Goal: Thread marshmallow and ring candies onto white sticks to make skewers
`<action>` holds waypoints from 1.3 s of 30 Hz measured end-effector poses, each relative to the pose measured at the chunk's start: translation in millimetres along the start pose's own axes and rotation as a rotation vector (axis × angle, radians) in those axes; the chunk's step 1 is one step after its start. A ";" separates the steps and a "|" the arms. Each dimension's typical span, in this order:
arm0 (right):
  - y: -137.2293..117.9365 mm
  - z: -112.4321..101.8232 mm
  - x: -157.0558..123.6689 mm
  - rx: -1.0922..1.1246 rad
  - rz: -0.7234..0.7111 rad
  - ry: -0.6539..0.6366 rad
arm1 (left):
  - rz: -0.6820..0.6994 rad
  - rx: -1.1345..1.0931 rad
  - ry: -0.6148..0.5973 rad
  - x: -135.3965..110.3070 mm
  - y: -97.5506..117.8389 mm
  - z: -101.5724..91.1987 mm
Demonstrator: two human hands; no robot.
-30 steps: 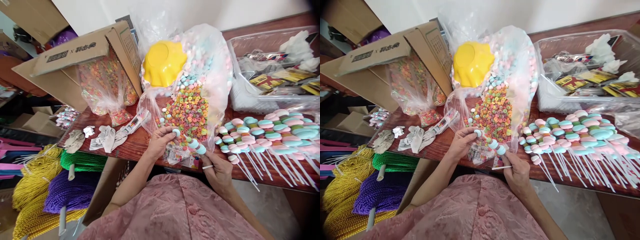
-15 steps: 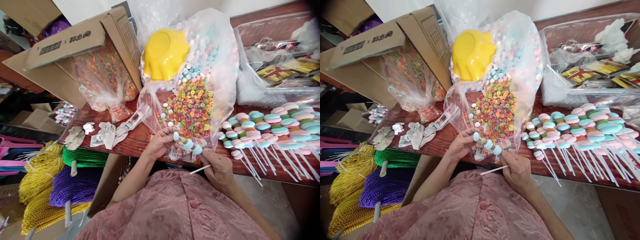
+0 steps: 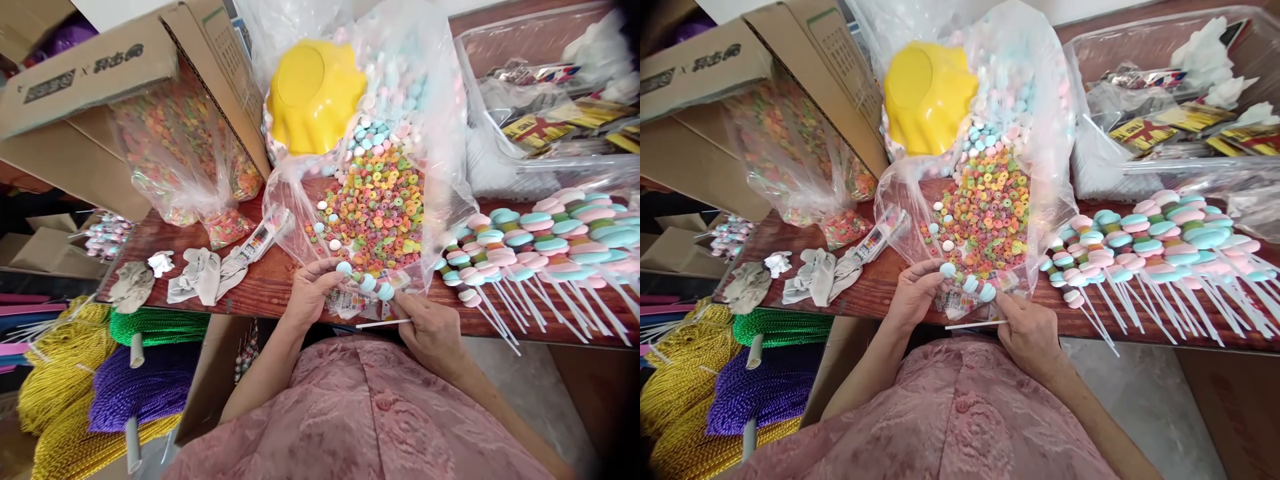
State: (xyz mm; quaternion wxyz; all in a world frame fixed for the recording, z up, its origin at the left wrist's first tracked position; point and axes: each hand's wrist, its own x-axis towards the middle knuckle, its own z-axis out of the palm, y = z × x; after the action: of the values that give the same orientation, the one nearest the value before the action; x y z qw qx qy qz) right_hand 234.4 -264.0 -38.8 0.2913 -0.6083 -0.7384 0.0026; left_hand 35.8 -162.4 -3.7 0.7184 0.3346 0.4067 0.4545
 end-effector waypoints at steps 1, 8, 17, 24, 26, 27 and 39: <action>-1.0 -0.2 0.4 -0.010 0.001 -0.010 | 0.034 0.031 0.023 1.0 -3.8 -0.7; -8.8 -2.6 5.7 -0.034 -0.020 -0.043 | 0.636 0.699 0.052 6.3 -20.2 -12.8; -15.5 1.0 5.4 0.179 -0.020 0.072 | 0.726 0.746 0.065 4.7 -30.6 -15.9; -27.3 3.6 10.0 0.277 -0.044 0.097 | 0.709 0.638 0.111 7.8 -30.8 -10.0; -28.9 3.7 11.1 0.278 -0.027 0.091 | 0.710 0.679 0.100 7.0 -29.8 -5.9; -29.1 4.2 11.4 0.276 -0.020 0.089 | 0.693 0.671 0.102 6.4 -29.6 -3.5; 6.4 3.4 8.1 0.302 0.217 0.165 | 0.560 1.169 -0.013 71.7 14.8 -7.8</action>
State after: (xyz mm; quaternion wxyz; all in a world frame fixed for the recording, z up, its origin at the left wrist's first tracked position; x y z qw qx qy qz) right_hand 238.0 -253.9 -40.4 0.4367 -0.6317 -0.6335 0.0949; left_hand 41.6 -89.9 -14.7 0.2745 0.7666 0.4802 0.3262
